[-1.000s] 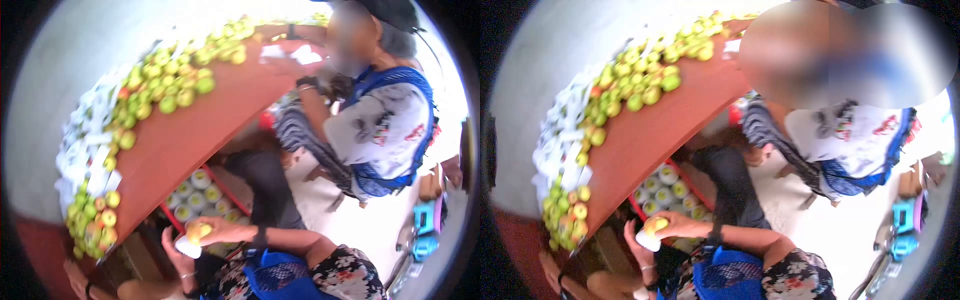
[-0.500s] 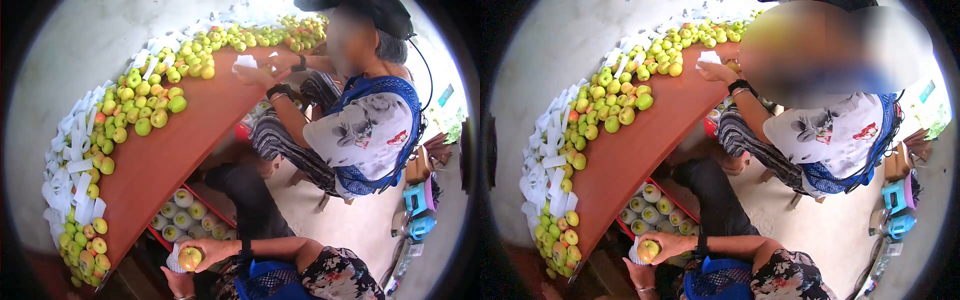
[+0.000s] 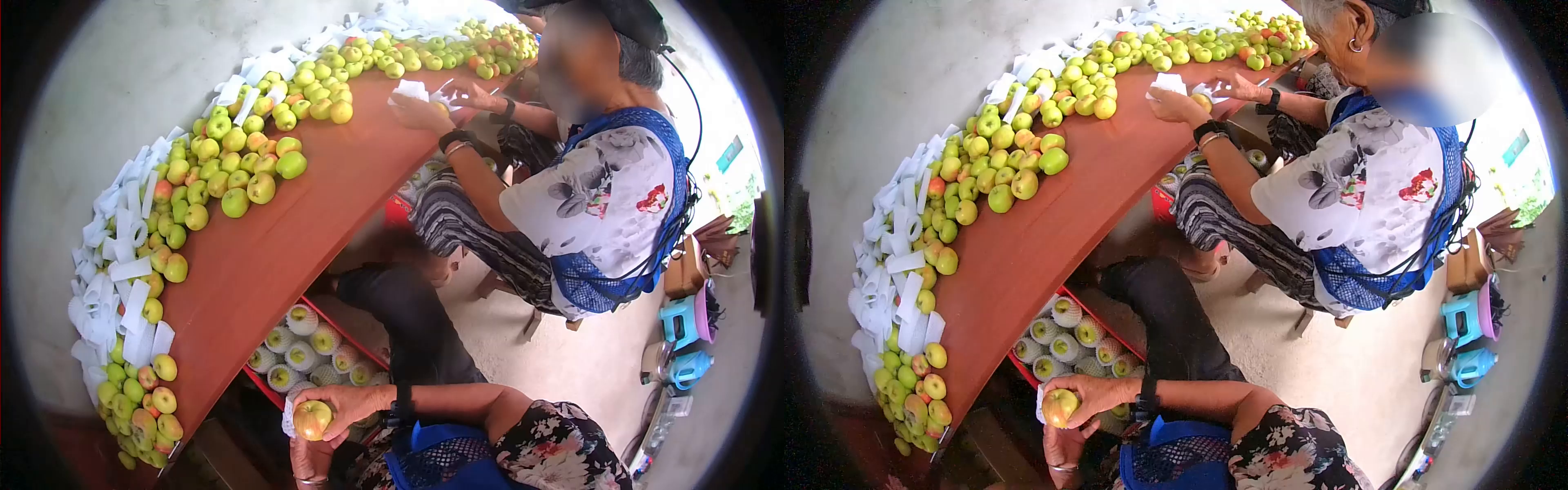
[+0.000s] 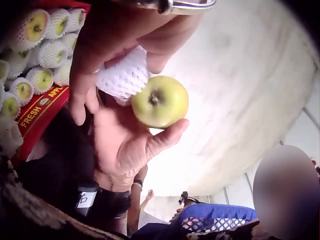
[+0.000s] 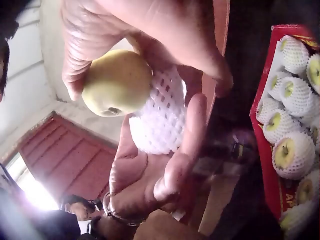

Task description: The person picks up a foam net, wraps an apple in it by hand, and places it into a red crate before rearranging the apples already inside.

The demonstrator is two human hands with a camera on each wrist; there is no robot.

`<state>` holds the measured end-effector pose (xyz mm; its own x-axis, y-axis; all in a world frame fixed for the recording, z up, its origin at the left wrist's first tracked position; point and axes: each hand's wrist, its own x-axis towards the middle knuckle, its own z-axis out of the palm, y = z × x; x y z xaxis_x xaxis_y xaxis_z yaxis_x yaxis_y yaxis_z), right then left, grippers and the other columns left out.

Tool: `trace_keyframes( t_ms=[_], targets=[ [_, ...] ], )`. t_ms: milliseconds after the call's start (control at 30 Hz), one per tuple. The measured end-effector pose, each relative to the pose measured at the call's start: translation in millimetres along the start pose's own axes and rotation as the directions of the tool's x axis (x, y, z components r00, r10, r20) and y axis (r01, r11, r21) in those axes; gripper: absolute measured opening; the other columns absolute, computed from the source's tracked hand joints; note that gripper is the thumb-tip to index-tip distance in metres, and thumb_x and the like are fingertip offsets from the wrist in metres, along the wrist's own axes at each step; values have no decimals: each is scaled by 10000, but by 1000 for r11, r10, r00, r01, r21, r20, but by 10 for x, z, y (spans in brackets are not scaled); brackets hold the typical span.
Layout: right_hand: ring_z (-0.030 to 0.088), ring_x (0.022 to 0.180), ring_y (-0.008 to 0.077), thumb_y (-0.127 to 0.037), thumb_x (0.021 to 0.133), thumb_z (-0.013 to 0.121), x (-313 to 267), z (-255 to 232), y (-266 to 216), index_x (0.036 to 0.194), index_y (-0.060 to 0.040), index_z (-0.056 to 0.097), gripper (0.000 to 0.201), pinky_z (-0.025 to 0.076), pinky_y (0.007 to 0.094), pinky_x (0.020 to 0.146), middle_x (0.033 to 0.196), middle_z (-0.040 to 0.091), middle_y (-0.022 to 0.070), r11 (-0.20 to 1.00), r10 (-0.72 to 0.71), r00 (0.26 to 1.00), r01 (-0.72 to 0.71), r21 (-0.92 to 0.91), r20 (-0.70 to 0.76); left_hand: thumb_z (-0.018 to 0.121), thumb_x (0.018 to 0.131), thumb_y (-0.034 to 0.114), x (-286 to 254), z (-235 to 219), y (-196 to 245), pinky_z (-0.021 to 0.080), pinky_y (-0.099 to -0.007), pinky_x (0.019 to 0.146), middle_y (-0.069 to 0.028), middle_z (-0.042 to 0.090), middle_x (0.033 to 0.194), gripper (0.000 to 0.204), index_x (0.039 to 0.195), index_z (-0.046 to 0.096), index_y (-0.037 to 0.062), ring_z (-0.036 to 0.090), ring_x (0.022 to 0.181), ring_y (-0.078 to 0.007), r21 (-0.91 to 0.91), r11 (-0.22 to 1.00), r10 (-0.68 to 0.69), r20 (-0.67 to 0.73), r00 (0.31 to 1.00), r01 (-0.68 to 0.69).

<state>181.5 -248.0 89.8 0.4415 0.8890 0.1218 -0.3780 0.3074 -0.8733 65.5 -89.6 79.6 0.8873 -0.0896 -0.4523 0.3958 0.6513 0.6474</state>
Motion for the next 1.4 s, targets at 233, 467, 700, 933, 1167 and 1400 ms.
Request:
trace_keyframes(
  t_ms=[233,467,700,933,1167,1400],
  targets=[
    [492,1021,113,-89,681,706,22,-41,118,1179,-84,466,553,430,290,892,1078,526,16,1000,13,1000,-13,25,-22,620,810,383,116,-215,-119,471,-480,850,-74,507,1232,579,1271,422,93,532,1082,-262,57,986,165,-119,979,-159],
    [509,999,110,-197,797,658,54,-72,158,1228,-69,431,503,459,274,815,1072,546,22,989,2,938,51,142,-346,627,819,344,-8,15,-23,350,-512,938,-95,458,1284,624,1316,352,84,461,1163,-292,63,966,254,-55,966,-250],
    [513,1009,117,-218,831,623,55,-43,407,1219,-27,439,470,400,260,895,1098,548,43,920,90,937,51,388,-337,668,784,317,-126,-79,-41,332,-524,966,-135,439,1302,676,1323,335,80,430,1202,-336,132,987,86,84,993,-97],
    [497,968,105,-209,839,617,81,18,390,1191,-44,428,432,407,252,847,1054,534,37,942,66,874,105,319,-481,643,805,287,-98,71,-22,286,-523,1027,-118,394,1344,704,1359,272,58,379,1241,-327,120,984,111,166,980,-132],
    [477,1011,127,-203,801,653,23,89,170,1189,-28,411,489,388,270,888,1067,510,53,997,-71,874,46,-62,-480,649,808,230,-38,35,-79,287,-474,1039,-108,414,1321,678,1352,286,50,395,1229,-293,275,938,183,127,975,-211],
    [495,962,107,-223,827,634,-40,135,219,1160,-46,444,422,410,259,856,1022,537,44,974,-127,914,41,-223,-385,642,813,169,-50,2,-100,338,-398,999,-79,463,1271,616,1328,334,29,449,1168,-235,379,871,308,78,948,-313]
  ],
)
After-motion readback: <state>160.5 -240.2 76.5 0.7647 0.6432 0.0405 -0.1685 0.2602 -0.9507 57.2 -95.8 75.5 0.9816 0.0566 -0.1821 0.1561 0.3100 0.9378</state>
